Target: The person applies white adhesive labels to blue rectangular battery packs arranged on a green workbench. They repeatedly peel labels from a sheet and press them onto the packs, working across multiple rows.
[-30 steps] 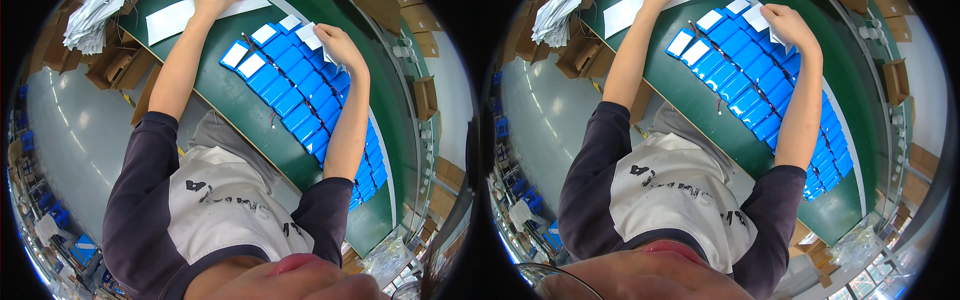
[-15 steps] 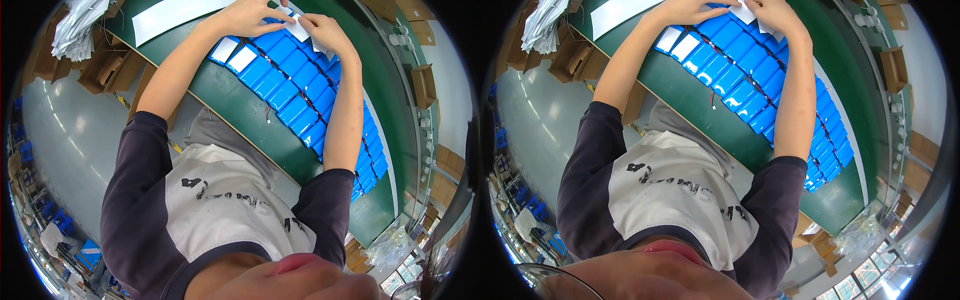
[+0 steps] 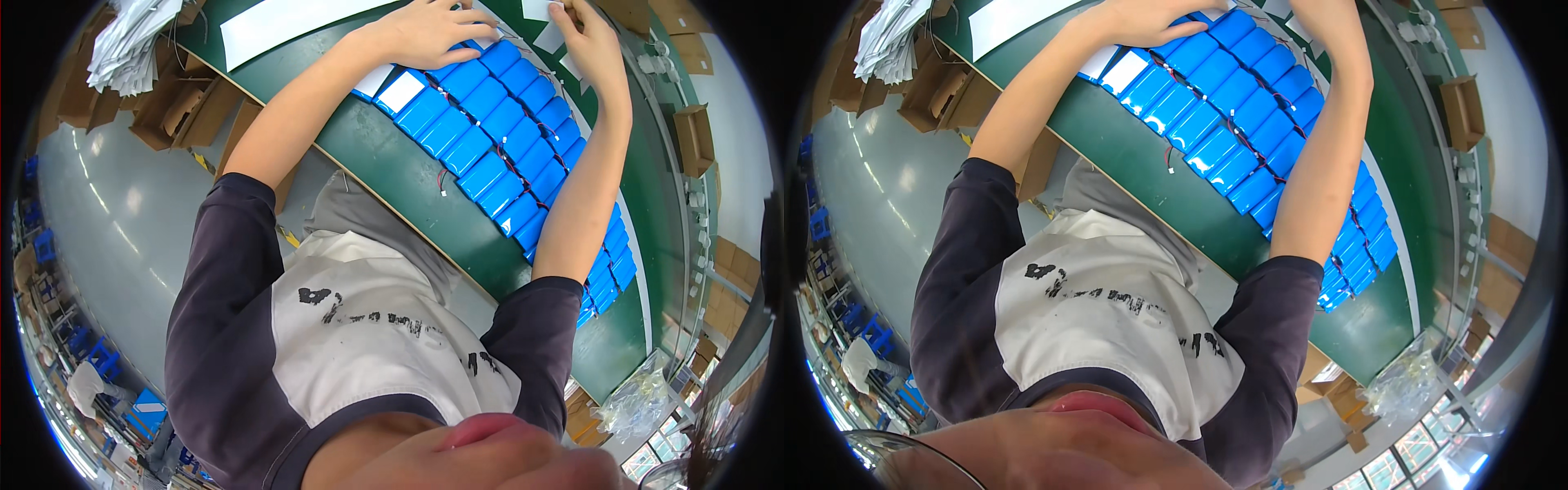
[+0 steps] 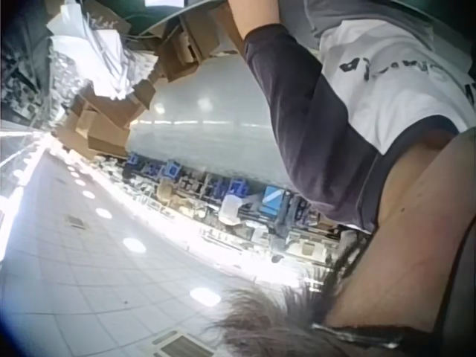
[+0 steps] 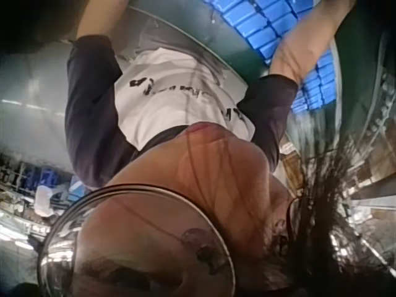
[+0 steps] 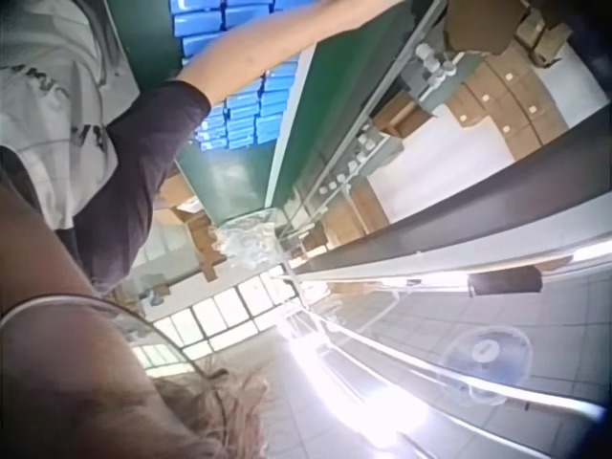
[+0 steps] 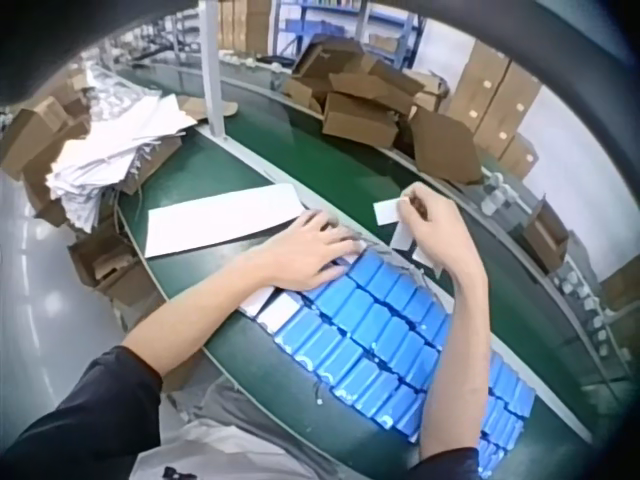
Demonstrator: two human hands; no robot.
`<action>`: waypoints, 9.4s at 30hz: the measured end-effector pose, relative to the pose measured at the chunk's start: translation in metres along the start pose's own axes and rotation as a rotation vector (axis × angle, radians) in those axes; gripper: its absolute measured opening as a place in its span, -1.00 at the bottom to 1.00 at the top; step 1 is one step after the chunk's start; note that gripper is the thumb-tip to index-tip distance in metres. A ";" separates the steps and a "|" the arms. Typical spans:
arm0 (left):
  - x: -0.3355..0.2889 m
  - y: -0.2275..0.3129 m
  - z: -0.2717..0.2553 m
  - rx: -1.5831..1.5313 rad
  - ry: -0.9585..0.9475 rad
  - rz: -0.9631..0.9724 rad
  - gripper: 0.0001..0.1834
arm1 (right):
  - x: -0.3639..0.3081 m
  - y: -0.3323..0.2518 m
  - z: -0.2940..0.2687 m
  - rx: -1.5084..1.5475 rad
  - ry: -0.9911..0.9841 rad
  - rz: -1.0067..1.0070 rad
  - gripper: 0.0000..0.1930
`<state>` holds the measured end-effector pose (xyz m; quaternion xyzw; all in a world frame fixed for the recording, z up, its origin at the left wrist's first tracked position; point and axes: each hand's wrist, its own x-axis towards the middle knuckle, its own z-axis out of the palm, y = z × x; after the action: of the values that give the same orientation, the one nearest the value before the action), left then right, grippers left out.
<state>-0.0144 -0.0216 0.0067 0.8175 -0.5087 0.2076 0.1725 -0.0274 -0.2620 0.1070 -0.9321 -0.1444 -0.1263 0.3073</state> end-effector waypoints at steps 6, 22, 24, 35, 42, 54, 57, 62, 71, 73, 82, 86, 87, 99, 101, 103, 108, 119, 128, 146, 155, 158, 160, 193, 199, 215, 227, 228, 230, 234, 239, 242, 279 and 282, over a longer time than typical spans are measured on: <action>-0.008 -0.014 -0.012 0.003 0.205 0.001 -0.63 | 0.000 -0.011 0.016 0.184 -0.400 0.005 -0.78; -0.069 0.037 -0.049 -0.285 0.249 -0.242 -0.81 | -0.020 -0.024 0.082 -0.286 -0.489 -0.197 -0.74; -0.069 0.040 -0.049 -0.209 0.156 -0.211 -0.73 | -0.020 -0.022 0.084 -0.342 -0.489 -0.215 -0.75; -0.069 0.042 -0.044 -0.130 -0.017 -0.189 -0.53 | -0.008 -0.042 -0.004 0.003 -0.290 -0.138 -0.65; -0.065 0.052 -0.049 0.056 0.052 -0.185 -0.54 | -0.007 -0.037 0.012 0.190 -0.626 -0.101 -0.73; -0.082 0.100 -0.018 0.106 0.398 -0.345 -0.75 | -0.081 -0.012 0.061 0.469 -0.043 0.300 -0.80; -0.079 0.102 -0.018 0.132 0.355 -0.341 -0.72 | -0.091 -0.008 0.068 0.544 0.033 0.343 -0.79; -0.074 0.107 -0.026 0.120 0.277 -0.350 -0.68 | -0.094 -0.008 0.076 0.508 0.023 0.323 -0.79; -0.058 0.104 -0.031 0.132 0.020 -0.305 -0.57 | -0.084 -0.008 0.061 0.061 0.221 0.118 -0.79; -0.051 0.105 -0.027 0.073 -0.006 -0.322 -0.56 | -0.083 0.006 0.049 0.518 0.126 0.162 -0.72; -0.096 0.109 -0.023 0.071 0.489 -0.418 -0.79 | -0.099 -0.014 0.037 0.726 -0.315 0.047 -0.59; -0.120 0.127 -0.021 -0.040 0.491 -0.471 -0.78 | -0.094 -0.041 0.059 0.740 -0.350 0.035 -0.69; -0.121 0.130 -0.021 -0.061 0.475 -0.476 -0.78 | -0.093 -0.046 0.065 0.776 -0.326 0.049 -0.72; -0.119 0.140 -0.029 0.037 0.360 -0.464 -0.65 | -0.086 -0.076 0.067 0.431 -0.426 0.131 -0.76; -0.114 0.138 -0.031 0.041 0.305 -0.417 -0.61 | -0.085 -0.084 0.055 0.277 -0.274 0.073 -0.78; -0.110 0.136 -0.033 0.074 0.246 -0.382 -0.65 | -0.082 -0.075 0.046 0.186 -0.058 -0.070 -0.79; -0.108 0.143 -0.032 0.104 0.172 -0.406 -0.48 | -0.088 -0.042 0.030 0.518 -0.419 -0.131 -0.68; -0.124 0.150 -0.022 -0.002 0.342 -0.374 -0.48 | -0.094 -0.071 0.046 0.473 -0.597 0.089 -0.67; -0.121 0.152 -0.026 0.016 0.203 -0.360 -0.45 | -0.101 -0.057 0.066 0.209 -0.465 -0.144 -0.75; -0.173 -0.029 -0.085 0.565 0.034 -0.574 -0.67 | -0.095 -0.056 0.023 0.127 -0.153 -0.363 -0.87; -0.067 0.030 -0.127 -0.078 0.650 -0.674 -0.85 | -0.094 -0.068 0.001 0.405 0.134 -0.145 -0.80; -0.024 0.050 -0.116 -0.582 0.683 -0.612 -0.83 | -0.096 -0.075 -0.005 0.463 0.238 -0.124 -0.77; 0.010 0.068 -0.107 -0.907 0.683 -0.540 -0.83 | -0.098 -0.077 -0.008 0.515 0.311 -0.107 -0.77; 0.173 0.094 -0.049 -1.307 0.748 -0.240 -0.80 | -0.096 -0.049 -0.055 0.649 0.517 -0.087 -0.60; 0.171 0.090 -0.036 -1.499 0.361 -0.424 -0.42 | -0.099 -0.033 -0.062 0.972 0.475 0.018 -0.59; 0.160 0.051 -0.060 -0.483 0.896 -0.432 -0.65 | -0.105 -0.059 -0.064 0.946 0.310 0.110 -0.54; -0.070 -0.112 -0.043 0.393 0.049 -1.055 -0.53 | -0.083 0.008 -0.026 0.142 0.153 0.146 -0.67; -0.093 -0.124 -0.028 0.542 0.044 -1.004 -0.54 | -0.076 0.015 -0.013 0.141 0.028 0.122 -0.66; -0.093 -0.114 -0.025 0.632 0.143 -0.848 -0.53 | -0.066 0.024 0.006 0.045 -0.107 0.145 -0.67; -0.011 -0.024 -0.059 0.224 0.513 -0.376 -0.82 | -0.049 0.035 0.029 -0.155 -0.238 0.133 -0.67; 0.003 0.007 0.004 0.049 0.376 -0.122 -0.84 | -0.041 0.034 0.030 -0.245 -0.285 0.156 -0.68; -0.003 0.007 0.013 0.005 0.243 -0.114 -0.79 | -0.046 0.037 0.036 -0.257 -0.272 0.167 -0.68; 0.015 0.035 0.037 0.041 0.007 0.046 -0.51 | -0.069 0.028 -0.007 -0.280 0.153 0.137 -0.47; 0.018 0.037 0.041 0.042 -0.024 0.028 -0.47 | -0.074 0.041 -0.022 -0.036 0.027 0.064 -0.48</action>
<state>-0.0337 -0.0706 -0.0164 0.8164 -0.5175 0.2106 0.1462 -0.0848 -0.3209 0.0787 -0.9398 -0.1081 -0.1317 0.2963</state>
